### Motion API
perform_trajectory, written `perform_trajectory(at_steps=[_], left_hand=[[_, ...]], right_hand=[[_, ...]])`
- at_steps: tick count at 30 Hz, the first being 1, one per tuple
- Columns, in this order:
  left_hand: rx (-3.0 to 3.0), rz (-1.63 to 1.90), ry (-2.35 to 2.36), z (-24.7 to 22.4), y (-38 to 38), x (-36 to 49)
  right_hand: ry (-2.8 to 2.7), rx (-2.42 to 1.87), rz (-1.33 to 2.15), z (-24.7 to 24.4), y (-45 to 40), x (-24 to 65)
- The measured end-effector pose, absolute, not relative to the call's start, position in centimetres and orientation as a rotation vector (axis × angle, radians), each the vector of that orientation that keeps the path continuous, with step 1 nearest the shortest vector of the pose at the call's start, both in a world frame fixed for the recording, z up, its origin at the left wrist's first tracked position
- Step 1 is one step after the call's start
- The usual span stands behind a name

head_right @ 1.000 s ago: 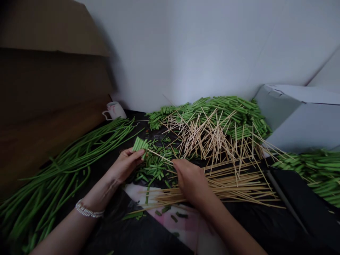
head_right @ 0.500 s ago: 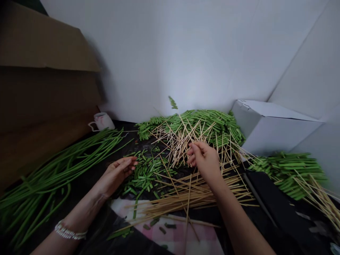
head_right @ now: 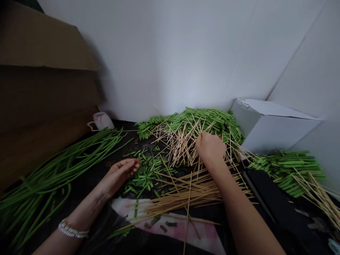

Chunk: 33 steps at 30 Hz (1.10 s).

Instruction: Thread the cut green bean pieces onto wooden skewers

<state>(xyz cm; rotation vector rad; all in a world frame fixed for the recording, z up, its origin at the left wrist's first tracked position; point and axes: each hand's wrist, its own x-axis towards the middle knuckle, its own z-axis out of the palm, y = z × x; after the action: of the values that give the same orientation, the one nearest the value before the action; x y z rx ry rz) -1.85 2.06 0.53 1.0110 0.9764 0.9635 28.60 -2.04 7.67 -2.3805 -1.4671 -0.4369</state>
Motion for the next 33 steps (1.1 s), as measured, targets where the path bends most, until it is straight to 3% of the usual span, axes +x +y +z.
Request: perform_trajectory(at_steps=[8,15,18,25,33], left_hand=[[1.030,0.964,0.984,-0.1,2.4,-1.9],[1.034,0.955,1.007,0.0,2.6,-1.8],[1.025,0.977,1.014,0.1,3.0,-2.0],[0.991,1.015,1.003,0.0,3.7,-2.2],[1.054,0.985,1.004,2.6,3.4,-2.7]], right_hand=[[-1.340,-2.343,-0.636,7.1,-6.2,28.7],[-1.313,-2.067,-0.506,4.7,-16.7,32.3],[-1.136,-2.218,-0.613,2.2,-20.9,36.4],[-1.303,-2.508,-0.423,-3.7,-23.7,43.7],[-1.198,-2.689,-0.290,-4.7,-23.4,42.9]])
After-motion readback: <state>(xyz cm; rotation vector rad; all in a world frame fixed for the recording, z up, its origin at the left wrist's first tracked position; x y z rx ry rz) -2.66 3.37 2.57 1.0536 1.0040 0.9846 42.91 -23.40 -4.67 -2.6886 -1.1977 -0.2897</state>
